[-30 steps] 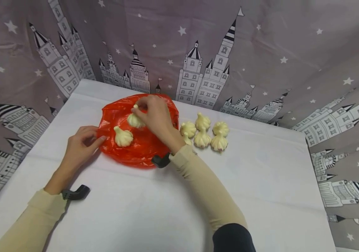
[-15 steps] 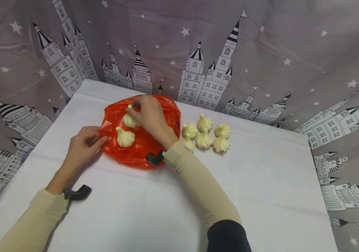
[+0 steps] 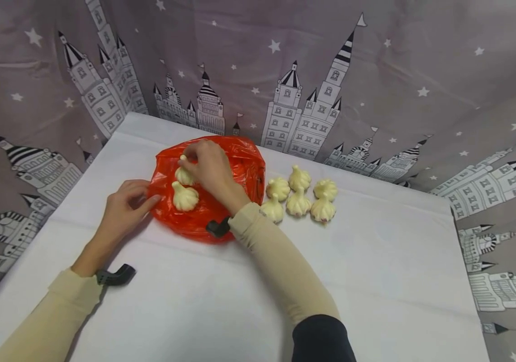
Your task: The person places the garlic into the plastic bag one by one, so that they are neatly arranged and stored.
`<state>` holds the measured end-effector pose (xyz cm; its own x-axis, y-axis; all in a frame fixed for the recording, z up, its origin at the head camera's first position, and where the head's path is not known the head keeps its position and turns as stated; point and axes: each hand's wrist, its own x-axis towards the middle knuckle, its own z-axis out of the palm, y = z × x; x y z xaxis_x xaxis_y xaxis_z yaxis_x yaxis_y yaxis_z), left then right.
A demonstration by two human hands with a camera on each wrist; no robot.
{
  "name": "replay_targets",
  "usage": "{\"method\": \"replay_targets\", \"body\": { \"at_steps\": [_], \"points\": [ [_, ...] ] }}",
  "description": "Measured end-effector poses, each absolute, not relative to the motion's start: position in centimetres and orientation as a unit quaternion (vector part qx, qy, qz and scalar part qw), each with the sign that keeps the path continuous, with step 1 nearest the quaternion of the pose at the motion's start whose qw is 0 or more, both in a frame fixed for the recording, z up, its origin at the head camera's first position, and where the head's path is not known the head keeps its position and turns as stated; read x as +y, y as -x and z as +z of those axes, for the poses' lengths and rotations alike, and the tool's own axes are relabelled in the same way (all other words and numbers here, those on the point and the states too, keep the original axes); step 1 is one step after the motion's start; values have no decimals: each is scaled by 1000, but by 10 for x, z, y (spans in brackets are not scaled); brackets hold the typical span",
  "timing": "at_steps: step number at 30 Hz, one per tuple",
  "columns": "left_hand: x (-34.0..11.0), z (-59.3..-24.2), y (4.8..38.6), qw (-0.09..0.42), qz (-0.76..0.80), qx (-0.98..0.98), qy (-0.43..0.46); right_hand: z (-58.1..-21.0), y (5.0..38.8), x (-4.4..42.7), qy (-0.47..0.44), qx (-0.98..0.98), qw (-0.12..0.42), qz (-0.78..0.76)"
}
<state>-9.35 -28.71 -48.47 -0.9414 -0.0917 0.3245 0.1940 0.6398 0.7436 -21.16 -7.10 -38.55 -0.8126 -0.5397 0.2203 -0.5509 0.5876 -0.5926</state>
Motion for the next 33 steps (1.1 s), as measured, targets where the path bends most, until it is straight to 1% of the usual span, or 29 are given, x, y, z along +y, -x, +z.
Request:
{"method": "replay_targets", "body": {
  "at_steps": [17,26,33],
  "points": [
    [-286,-481,92,156,-421,-893,20,-401,213,-84,-316,-896,-19,311],
    [-286,-483,92,159,-412,-897,22,-407,216,-87,-332,-887,-30,320],
    [-286,-481,91,158,-413,-897,19,-404,213,-84,-330,-882,-15,337]
  ]
}}
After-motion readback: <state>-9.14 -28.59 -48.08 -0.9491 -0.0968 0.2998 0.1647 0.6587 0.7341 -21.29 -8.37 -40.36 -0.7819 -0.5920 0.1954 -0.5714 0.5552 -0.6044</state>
